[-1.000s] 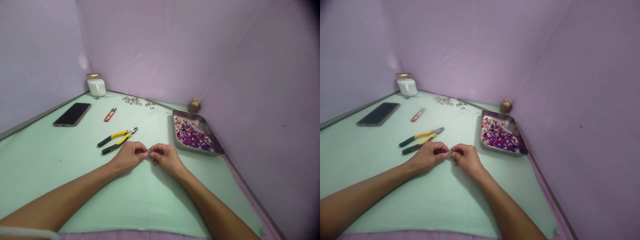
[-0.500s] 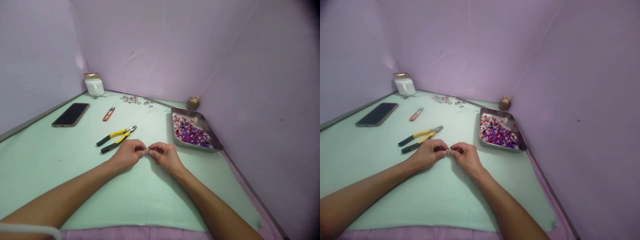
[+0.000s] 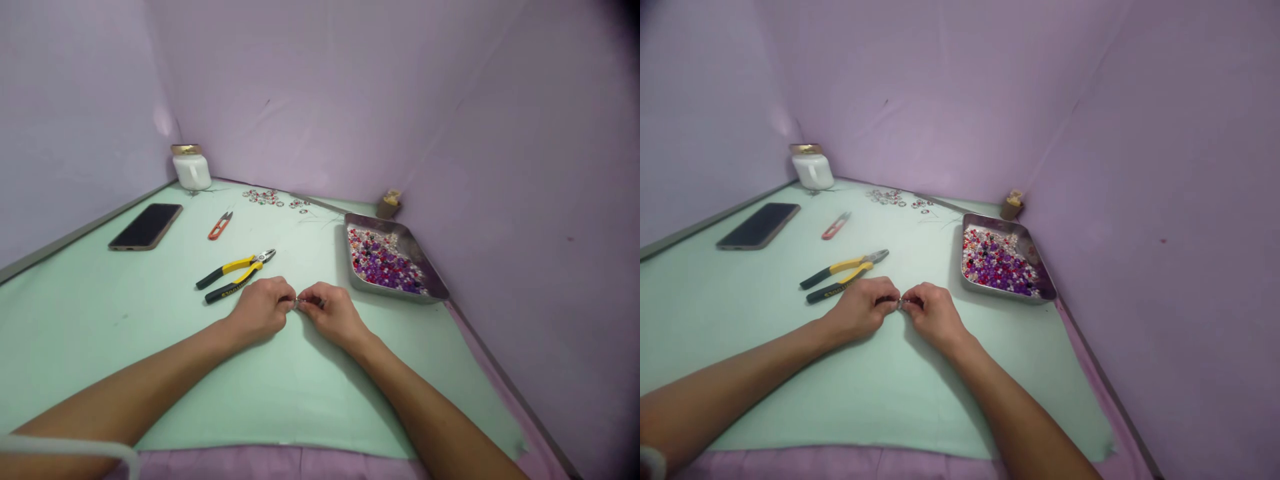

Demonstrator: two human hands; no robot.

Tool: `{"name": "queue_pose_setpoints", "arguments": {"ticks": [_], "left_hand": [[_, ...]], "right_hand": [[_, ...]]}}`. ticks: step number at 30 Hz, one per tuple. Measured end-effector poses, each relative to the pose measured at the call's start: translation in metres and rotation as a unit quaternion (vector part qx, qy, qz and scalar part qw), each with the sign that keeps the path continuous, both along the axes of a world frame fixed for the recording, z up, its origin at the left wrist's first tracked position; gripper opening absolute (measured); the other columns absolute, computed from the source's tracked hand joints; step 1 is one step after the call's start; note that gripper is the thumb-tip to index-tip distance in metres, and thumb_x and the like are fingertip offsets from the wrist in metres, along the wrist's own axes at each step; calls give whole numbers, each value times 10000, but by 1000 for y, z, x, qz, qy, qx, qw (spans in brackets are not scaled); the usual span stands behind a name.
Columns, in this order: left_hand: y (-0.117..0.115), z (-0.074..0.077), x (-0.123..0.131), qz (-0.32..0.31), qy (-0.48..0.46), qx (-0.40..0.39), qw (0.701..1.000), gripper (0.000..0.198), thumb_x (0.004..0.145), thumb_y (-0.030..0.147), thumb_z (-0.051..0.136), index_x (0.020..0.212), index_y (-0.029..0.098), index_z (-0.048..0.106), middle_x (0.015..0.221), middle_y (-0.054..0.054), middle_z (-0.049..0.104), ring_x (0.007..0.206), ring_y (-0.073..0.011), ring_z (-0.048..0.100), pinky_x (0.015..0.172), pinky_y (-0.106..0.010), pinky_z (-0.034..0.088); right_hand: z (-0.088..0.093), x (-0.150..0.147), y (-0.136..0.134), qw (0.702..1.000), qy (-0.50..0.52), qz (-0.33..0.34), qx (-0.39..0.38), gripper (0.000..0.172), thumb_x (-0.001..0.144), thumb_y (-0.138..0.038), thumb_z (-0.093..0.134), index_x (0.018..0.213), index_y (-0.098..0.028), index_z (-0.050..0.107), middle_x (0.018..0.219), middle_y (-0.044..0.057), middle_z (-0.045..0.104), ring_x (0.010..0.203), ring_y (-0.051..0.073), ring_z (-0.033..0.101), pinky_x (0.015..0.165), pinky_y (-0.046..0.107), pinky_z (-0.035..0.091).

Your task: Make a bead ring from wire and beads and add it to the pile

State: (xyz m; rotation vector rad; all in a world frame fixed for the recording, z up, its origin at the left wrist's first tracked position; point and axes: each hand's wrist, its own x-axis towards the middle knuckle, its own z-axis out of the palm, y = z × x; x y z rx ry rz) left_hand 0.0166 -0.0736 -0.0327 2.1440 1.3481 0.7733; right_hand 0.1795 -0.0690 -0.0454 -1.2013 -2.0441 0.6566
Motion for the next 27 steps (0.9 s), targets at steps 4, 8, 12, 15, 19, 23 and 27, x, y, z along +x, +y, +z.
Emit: {"name": "queue_pose_setpoints", "arguments": {"ticks": [4,8,12,15,19,23,27], "left_hand": [[-3,-2,1,13,-18,2,1000,145,682,130,494,619,190,610,669,-6,564,634,-165,472,566,-292,294],[-1,-1,-1,22,-82,-31,996,96,659,139,525,619,188,597,645,7,550,626,-153,457,570,-280,300],[1,6,-2,41,-189,-110,975,64,691,196,512,675,172,569,514,47,483,459,-97,403,463,-229,319],[-2,10,1,60,-264,-168,948,87,702,242,512,720,162,542,452,68,448,375,-75,361,377,-199,295],[-6,10,4,71,-328,-214,917,124,697,277,541,708,154,532,411,74,435,347,-65,355,341,-176,273],[-6,7,5,72,-358,-236,900,121,683,262,569,672,147,534,401,70,450,336,-52,348,329,-164,256],[-5,8,6,64,-372,-247,892,146,685,269,579,733,132,569,399,67,456,343,-52,350,332,-162,255]], "right_hand": [[-1,0,0,1000,-5,7,22,76,695,-141,576,717,-187,633,673,15,602,612,124,532,585,248,414],[0,2,0,996,70,9,-54,128,673,-167,601,796,-182,635,688,17,613,622,132,543,595,270,431],[6,1,-1,930,279,7,-238,389,618,-237,664,991,-176,569,867,55,621,662,147,573,504,254,456],[12,-5,-6,881,380,8,-282,307,605,-264,685,881,-158,601,774,34,620,644,138,573,498,246,471],[15,-11,-13,867,409,19,-283,230,613,-284,687,790,-152,622,663,7,600,586,112,541,467,224,461],[16,-11,-14,877,391,16,-281,249,603,-296,693,791,-146,628,628,-1,582,532,92,498,438,208,434],[17,-11,-14,876,387,15,-287,253,614,-323,685,775,-142,615,587,-13,552,506,81,474,440,205,421]]}}
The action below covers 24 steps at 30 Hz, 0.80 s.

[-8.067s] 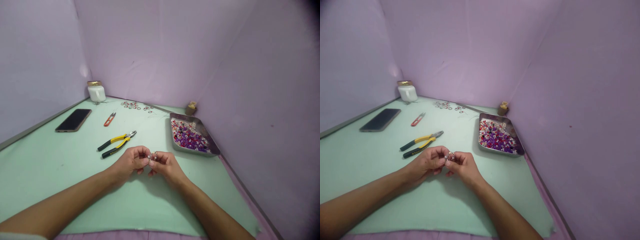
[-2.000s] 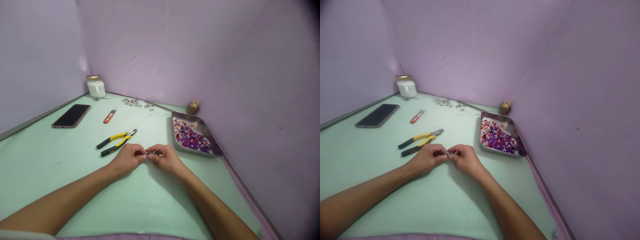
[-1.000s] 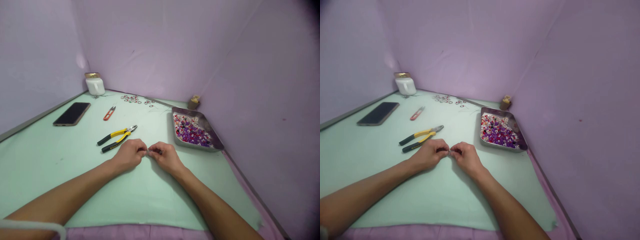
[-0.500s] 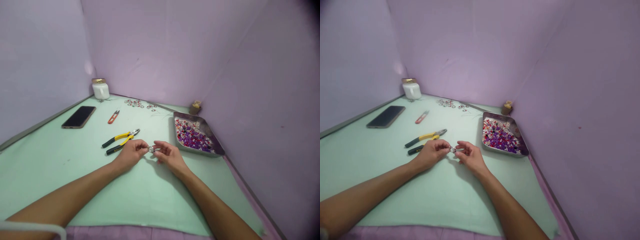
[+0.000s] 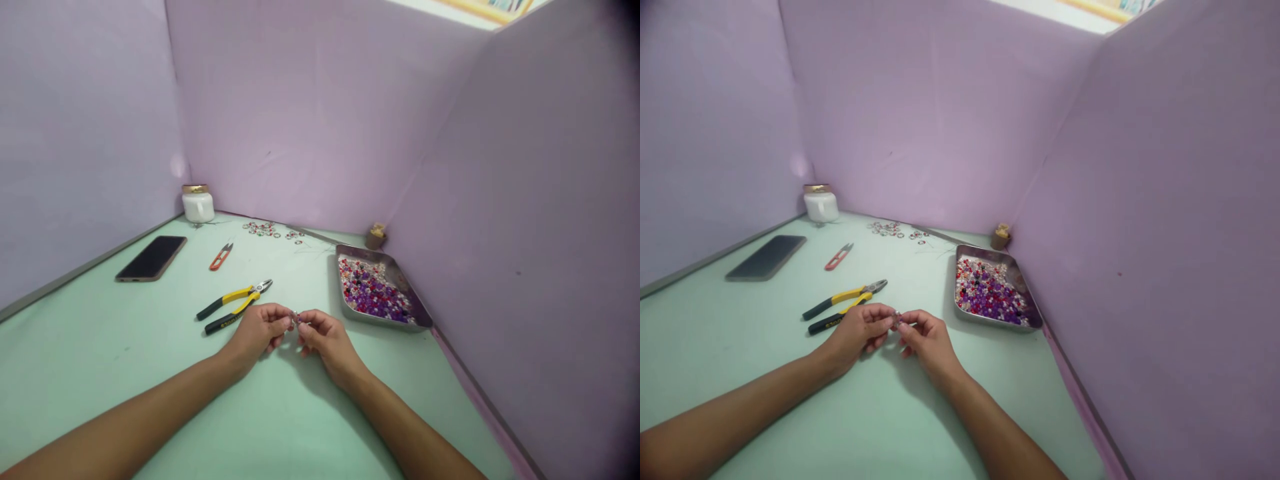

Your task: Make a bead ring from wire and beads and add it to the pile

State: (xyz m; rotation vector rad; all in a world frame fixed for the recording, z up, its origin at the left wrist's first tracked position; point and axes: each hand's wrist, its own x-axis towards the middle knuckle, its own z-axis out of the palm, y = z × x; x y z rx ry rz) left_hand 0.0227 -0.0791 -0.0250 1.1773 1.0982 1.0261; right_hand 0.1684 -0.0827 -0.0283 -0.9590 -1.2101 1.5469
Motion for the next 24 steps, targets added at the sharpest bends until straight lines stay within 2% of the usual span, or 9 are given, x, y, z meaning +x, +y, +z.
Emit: {"name": "queue_pose_setpoints", "arguments": {"ticks": [4,9,17,24], "left_hand": [[0,1,-1,1,-10,5,1000,204,687,287,587,819,132,580,401,68,465,350,-61,369,344,-169,269],[-1,-1,-2,-2,-10,16,1000,174,688,299,596,735,132,587,396,55,494,334,-61,377,347,-177,279],[1,-2,1,-7,-35,4,999,152,656,266,631,638,127,571,436,22,563,371,-82,470,396,-199,370],[2,-4,-4,-6,-81,-24,996,172,681,291,615,665,123,583,447,15,559,382,-77,471,397,-195,370]], "right_hand": [[1,-1,0,1000,-8,3,-6,271,627,-354,672,765,-132,600,544,-17,534,491,79,468,441,202,413],[-1,-1,0,1000,-28,-6,6,288,614,-375,675,740,-132,584,507,-27,523,448,71,448,422,198,401],[-7,-1,0,997,-61,-38,17,261,630,-373,661,708,-139,574,467,-42,501,409,67,422,401,193,378],[-2,2,0,1000,-6,10,-16,300,652,-375,641,829,-133,635,587,4,571,493,86,487,472,225,430]]}}
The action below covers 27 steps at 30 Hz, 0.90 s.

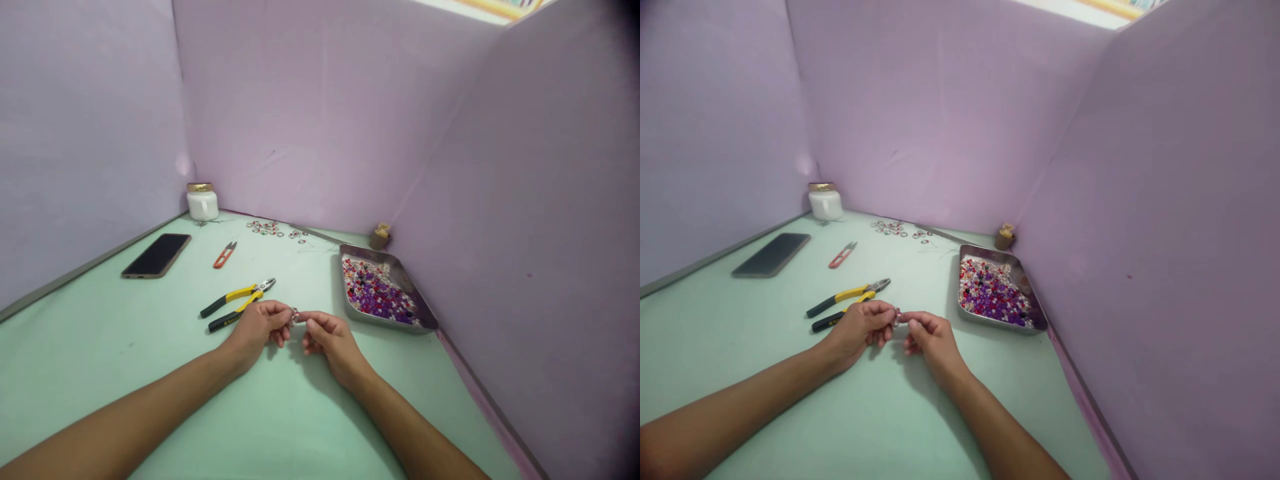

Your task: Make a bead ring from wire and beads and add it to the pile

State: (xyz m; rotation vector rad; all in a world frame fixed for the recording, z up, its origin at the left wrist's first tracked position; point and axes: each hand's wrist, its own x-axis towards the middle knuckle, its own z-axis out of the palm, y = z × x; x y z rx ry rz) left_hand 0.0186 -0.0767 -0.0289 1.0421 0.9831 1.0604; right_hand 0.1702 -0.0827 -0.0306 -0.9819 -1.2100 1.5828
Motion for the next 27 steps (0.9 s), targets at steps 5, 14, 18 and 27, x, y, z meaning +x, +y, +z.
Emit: {"name": "queue_pose_setpoints", "arguments": {"ticks": [5,14,18,27], "left_hand": [[1,2,0,6,-7,-8,1000,168,670,281,634,670,115,606,461,11,560,393,-72,467,393,-186,356],[-2,0,2,11,27,5,1000,152,633,261,658,668,113,640,446,20,540,403,-83,459,418,-208,357],[-1,0,3,7,40,11,999,165,623,266,662,678,111,647,456,15,544,412,-90,467,423,-216,359],[-2,4,5,37,77,37,996,122,608,226,645,667,119,644,428,29,536,388,-88,450,411,-215,363]], "right_hand": [[-3,-1,1,1000,-6,-14,10,258,626,-332,672,803,-146,641,544,-21,557,430,66,453,439,210,401],[-2,-2,0,998,-48,-34,31,243,633,-348,661,748,-136,630,490,-33,525,401,62,422,418,204,374],[-1,-3,-1,995,-78,-44,52,237,635,-355,651,724,-138,621,522,-22,546,401,65,426,417,210,367],[-6,-1,0,993,-88,-27,68,222,629,-322,651,740,-138,595,578,-7,559,436,73,442,428,216,389]]}}
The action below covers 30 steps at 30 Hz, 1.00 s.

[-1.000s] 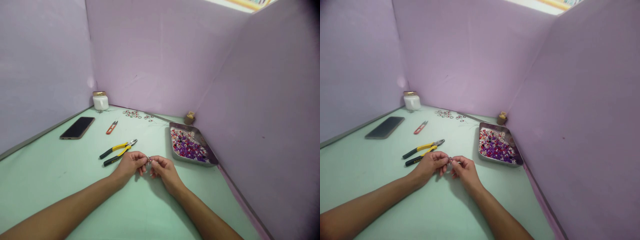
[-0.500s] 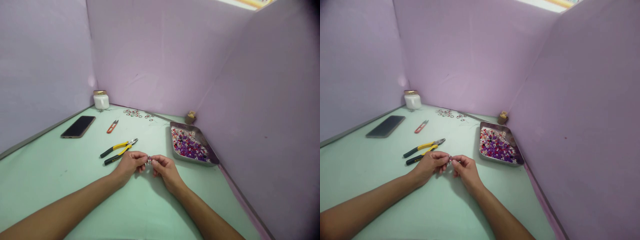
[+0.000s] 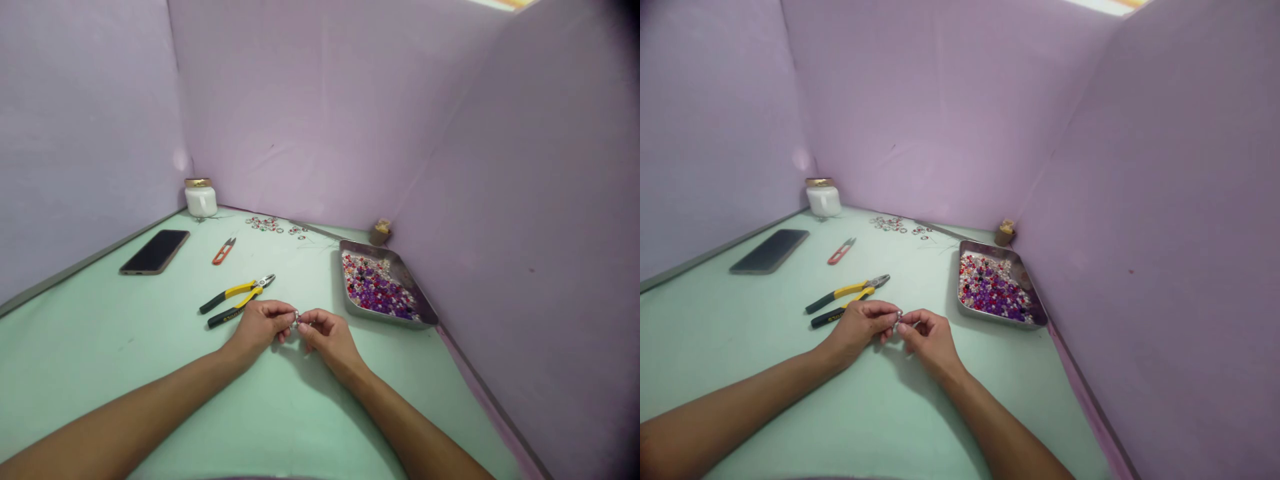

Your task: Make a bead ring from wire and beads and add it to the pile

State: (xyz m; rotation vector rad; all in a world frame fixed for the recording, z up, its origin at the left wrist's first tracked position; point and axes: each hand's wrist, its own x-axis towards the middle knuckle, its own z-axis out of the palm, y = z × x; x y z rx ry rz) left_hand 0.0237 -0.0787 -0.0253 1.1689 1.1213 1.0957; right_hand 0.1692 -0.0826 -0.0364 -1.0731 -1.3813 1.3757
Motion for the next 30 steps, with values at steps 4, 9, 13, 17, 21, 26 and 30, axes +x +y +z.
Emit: {"name": "queue_pose_setpoints", "arguments": {"ticks": [4,9,13,17,21,26,30], "left_hand": [[-2,5,1,11,25,31,999,74,605,203,634,621,132,644,431,30,532,392,-95,450,403,-217,362],[-4,6,1,11,42,70,997,59,623,177,600,625,147,651,522,21,564,424,-96,474,440,-223,391],[-4,4,0,13,54,101,993,89,625,137,579,658,158,658,616,10,584,469,-99,494,480,-229,411],[-6,3,0,17,65,128,990,114,630,107,565,648,166,661,666,2,576,531,-108,506,521,-232,418],[-6,4,1,20,63,115,991,117,640,123,568,709,161,654,667,6,573,525,-106,503,525,-236,419],[-7,6,1,18,44,56,997,197,688,199,554,875,142,571,588,25,573,456,-98,487,471,-232,408],[-8,6,2,-37,23,3,999,87,662,208,584,681,124,571,472,20,553,407,-102,479,417,-227,384]], "right_hand": [[2,1,0,1000,6,-14,-9,209,607,-321,666,666,-145,569,537,-21,533,427,71,429,412,206,380],[2,2,0,1000,-2,-10,3,195,601,-306,672,633,-148,562,524,-26,520,433,74,433,418,204,378],[1,2,0,1000,-9,9,9,192,609,-290,667,721,-156,586,556,-23,544,440,80,449,431,215,384],[1,1,-2,998,-42,14,51,162,631,-258,648,755,-158,620,634,4,575,477,88,455,453,227,375],[4,1,-5,989,-76,-14,125,55,647,-212,627,680,-170,619,680,12,568,525,97,458,487,234,369],[3,3,-5,968,-142,-64,198,45,665,-213,609,655,-172,592,665,5,550,502,91,446,484,230,373],[-1,5,-3,948,-204,-65,237,19,667,-193,605,662,-176,609,664,7,557,505,91,454,492,227,383]]}}
